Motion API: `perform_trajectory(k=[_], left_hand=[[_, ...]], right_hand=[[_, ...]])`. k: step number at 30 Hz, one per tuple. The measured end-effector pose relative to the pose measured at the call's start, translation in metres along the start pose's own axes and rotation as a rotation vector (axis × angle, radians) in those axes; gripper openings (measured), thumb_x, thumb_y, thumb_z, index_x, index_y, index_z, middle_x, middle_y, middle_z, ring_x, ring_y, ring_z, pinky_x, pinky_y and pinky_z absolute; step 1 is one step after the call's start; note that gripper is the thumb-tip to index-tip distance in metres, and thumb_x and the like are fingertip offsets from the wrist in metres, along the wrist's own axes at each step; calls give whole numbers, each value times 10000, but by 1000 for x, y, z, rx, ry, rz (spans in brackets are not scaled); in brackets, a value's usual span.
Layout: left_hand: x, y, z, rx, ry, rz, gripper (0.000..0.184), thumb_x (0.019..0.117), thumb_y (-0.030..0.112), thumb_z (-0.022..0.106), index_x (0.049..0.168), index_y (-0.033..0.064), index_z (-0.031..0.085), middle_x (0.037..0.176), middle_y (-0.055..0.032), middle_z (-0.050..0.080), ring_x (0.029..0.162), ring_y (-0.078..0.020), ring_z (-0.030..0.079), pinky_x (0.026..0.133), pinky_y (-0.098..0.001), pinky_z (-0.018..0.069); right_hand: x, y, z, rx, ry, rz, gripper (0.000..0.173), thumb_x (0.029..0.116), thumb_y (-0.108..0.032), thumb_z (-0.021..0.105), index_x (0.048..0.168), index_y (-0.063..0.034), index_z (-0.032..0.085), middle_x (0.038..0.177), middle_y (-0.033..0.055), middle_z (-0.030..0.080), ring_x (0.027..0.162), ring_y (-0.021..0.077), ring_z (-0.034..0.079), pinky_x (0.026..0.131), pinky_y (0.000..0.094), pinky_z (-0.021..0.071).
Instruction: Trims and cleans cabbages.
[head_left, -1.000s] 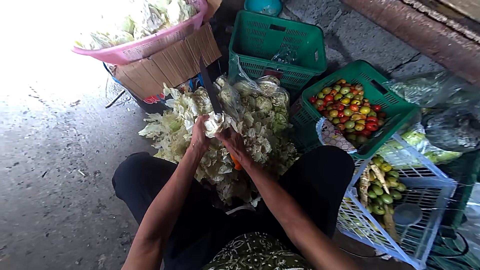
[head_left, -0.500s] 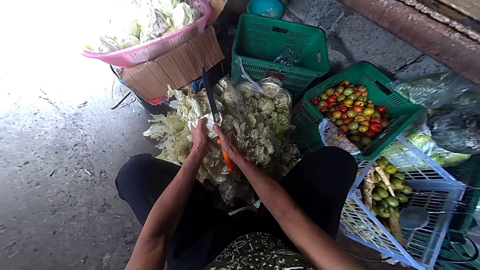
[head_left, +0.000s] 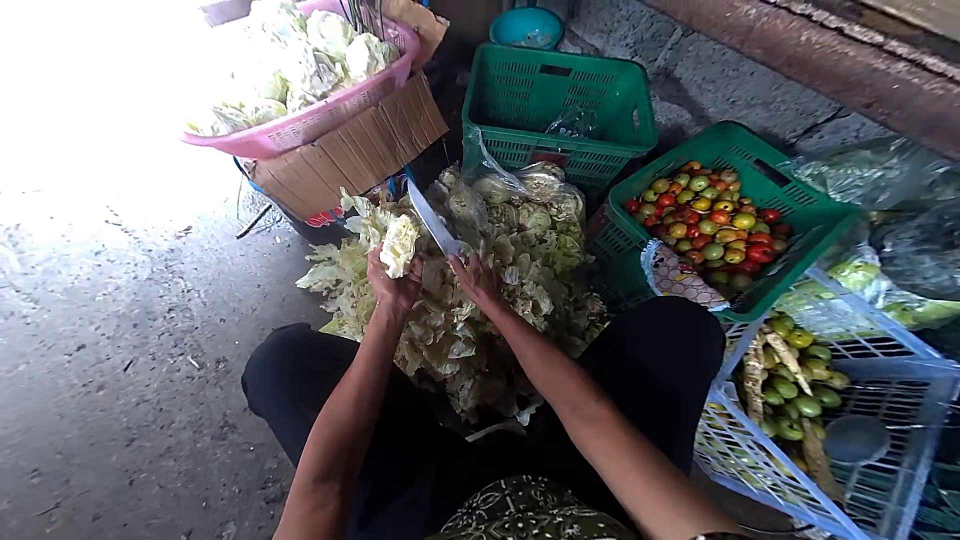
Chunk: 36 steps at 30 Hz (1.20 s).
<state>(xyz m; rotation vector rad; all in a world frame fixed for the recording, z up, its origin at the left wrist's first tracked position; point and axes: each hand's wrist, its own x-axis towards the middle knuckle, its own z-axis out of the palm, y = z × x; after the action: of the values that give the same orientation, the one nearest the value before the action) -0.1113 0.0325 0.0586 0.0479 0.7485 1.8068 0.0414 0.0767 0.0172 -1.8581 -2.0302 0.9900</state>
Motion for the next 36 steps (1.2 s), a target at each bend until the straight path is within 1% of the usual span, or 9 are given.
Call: perform_trajectory(k=[4, 8, 11, 16, 19, 22, 26, 30, 36], left_hand=[[-5, 7, -7, 947, -45, 218, 421, 1063, 229, 497, 1464, 110, 448, 1297, -110, 624, 1109, -204, 647, 926, -388, 555], [-3, 13, -8, 1780, -283, 678, 926, 855, 150, 767, 1586, -32, 227, 1504, -373, 396, 1352, -554, 440, 1102, -665, 378], [-6, -2, 3, 1296, -204, 379, 1086, 842, 148, 792, 1615, 35, 37, 1563, -265, 359, 1390, -304, 469, 1108, -430, 458], [-7, -21, 13, 630, -204, -17, 482, 1035, 196, 584, 1463, 73, 400, 1163, -117, 679, 985, -203, 699, 859, -415, 603], [-10, -20, 20, 475, -251, -134, 342, 1103, 305, 411, 1370, 102, 479, 1107, -80, 697, 968, -179, 703, 862, -384, 598], [-14, -18, 23, 402, -266, -158, 542, 1093, 529, 277, 1385, 131, 502, 1173, -76, 699, 1041, -198, 698, 890, -415, 595], [-15, -24, 24, 387, -241, -184, 834, 1001, 720, 45, 1468, 166, 459, 1306, -106, 658, 1158, -263, 657, 946, -515, 559], [-29, -28, 32, 343, -314, -174, 834, 983, 726, -7, 1384, 220, 522, 1216, -33, 688, 1100, -182, 665, 901, -433, 577], [-34, -17, 26, 180, -291, -183, 830, 960, 781, 65, 1379, 225, 518, 1239, -3, 676, 1138, -144, 649, 918, -397, 571]], right_hand=[[6, 10, -31, -45, 127, -67, 567, 993, -312, 638, 1468, -39, 494, 1463, 280, 484, 1373, 462, 448, 1078, 626, 409], [8, 76, -133, -149, 629, 213, 647, 923, -128, 633, 1524, -11, 424, 1578, 290, 361, 1496, 487, 259, 1174, 682, 233], [7, 158, -188, -152, 870, 485, 674, 966, -132, 517, 1577, 38, 287, 1627, 318, 241, 1520, 521, 157, 1176, 724, 137], [10, 199, -197, -149, 858, 675, 451, 1064, -316, 454, 1396, -44, 597, 1419, 250, 576, 1402, 461, 442, 1174, 631, 259], [-10, 183, -204, -57, 1043, 430, 411, 1084, -309, 439, 1304, -60, 680, 1274, 268, 667, 1294, 477, 556, 1186, 654, 222], [-34, 135, -209, 263, 1274, 139, 344, 1042, -235, 543, 1235, -9, 716, 1181, 234, 713, 1159, 370, 659, 1061, 524, 442], [-85, 23, -173, 499, 993, -374, 293, 1064, -156, 525, 1203, 70, 649, 1062, 201, 688, 901, 195, 676, 830, 370, 578], [-57, -30, -67, 72, 490, -683, 505, 950, -370, 650, 1415, -176, 628, 1545, 161, 484, 1440, 427, 397, 1149, 682, 286], [-21, -40, -13, -65, 668, -878, 306, 978, -331, 593, 1114, -152, 800, 1255, 65, 725, 1246, 393, 611, 1072, 646, 387]])
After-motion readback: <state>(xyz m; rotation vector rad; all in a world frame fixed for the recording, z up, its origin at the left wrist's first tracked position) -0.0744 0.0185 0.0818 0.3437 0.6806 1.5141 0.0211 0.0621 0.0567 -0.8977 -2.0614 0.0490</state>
